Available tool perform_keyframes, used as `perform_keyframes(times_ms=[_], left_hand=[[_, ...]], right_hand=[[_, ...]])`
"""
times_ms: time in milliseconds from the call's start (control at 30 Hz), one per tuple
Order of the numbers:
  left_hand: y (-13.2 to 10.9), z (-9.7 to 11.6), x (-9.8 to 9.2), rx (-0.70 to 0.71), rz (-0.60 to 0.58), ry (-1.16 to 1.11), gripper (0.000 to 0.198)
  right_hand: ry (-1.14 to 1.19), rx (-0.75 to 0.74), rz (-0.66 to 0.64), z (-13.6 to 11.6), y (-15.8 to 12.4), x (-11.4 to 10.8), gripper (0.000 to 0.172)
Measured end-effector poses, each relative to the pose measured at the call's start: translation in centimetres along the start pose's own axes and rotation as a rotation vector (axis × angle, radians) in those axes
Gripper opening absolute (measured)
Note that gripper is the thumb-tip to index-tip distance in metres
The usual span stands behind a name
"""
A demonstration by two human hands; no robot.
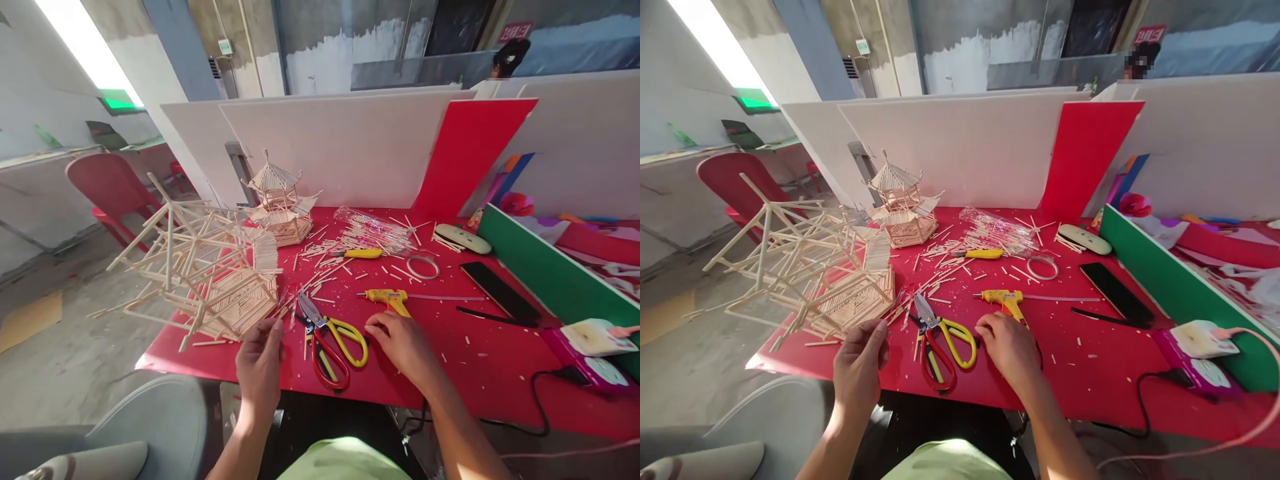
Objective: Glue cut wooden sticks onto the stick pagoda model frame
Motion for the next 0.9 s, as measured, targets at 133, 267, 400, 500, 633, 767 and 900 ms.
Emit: perform_keyframes(times_ms=[133,267,400,500,633,767,900], left_hand=[[0.9,-0.6,2.4,-0.006,-0.141,0.025,0.033],[1.7,-1.6,4.7,-0.079,-0.223,-0.04,0.03],[2.2,-2.1,6.6,-0.127,-0.288,-0.091,0.028],[2.3,-2.0,7.6,-0.144,-0.351,-0.097,0.028],[2.6,-2.1,7.5,-0.166,-0.352,-0.083,0.03],[2.5,-2.7,7.3,-0.18,-0.358,-0.065,0.03],[2.2,-3.0,7.2,-0.182,-0.376,-0.058,0.029]], right_hand=[[0.013,-0.083,-0.044,-4.0,1.6,0.7,0.018],[0.025,-0.133,-0.082,-6.8,3.2,1.0,0.014],[0.014,-0.139,-0.103,-7.8,4.7,1.1,0.014],[-0.044,-0.064,-0.076,-5.6,6.2,-0.1,0.015],[-0.255,0.286,0.072,3.3,8.2,-4.2,0.023],[-0.404,0.49,0.042,10.5,9.4,-5.6,0.019],[-0.457,0.514,-0.043,12.5,10.5,-4.3,0.031]])
Point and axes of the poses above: each hand's wrist, its own y-axis towards the middle knuckle, its own x-axis out of the palm, z = x × y, the point moved 8 cm from there along y, towards the middle knuckle, and after that the axes turned 3 degrees about z, right-handed, at the moved point
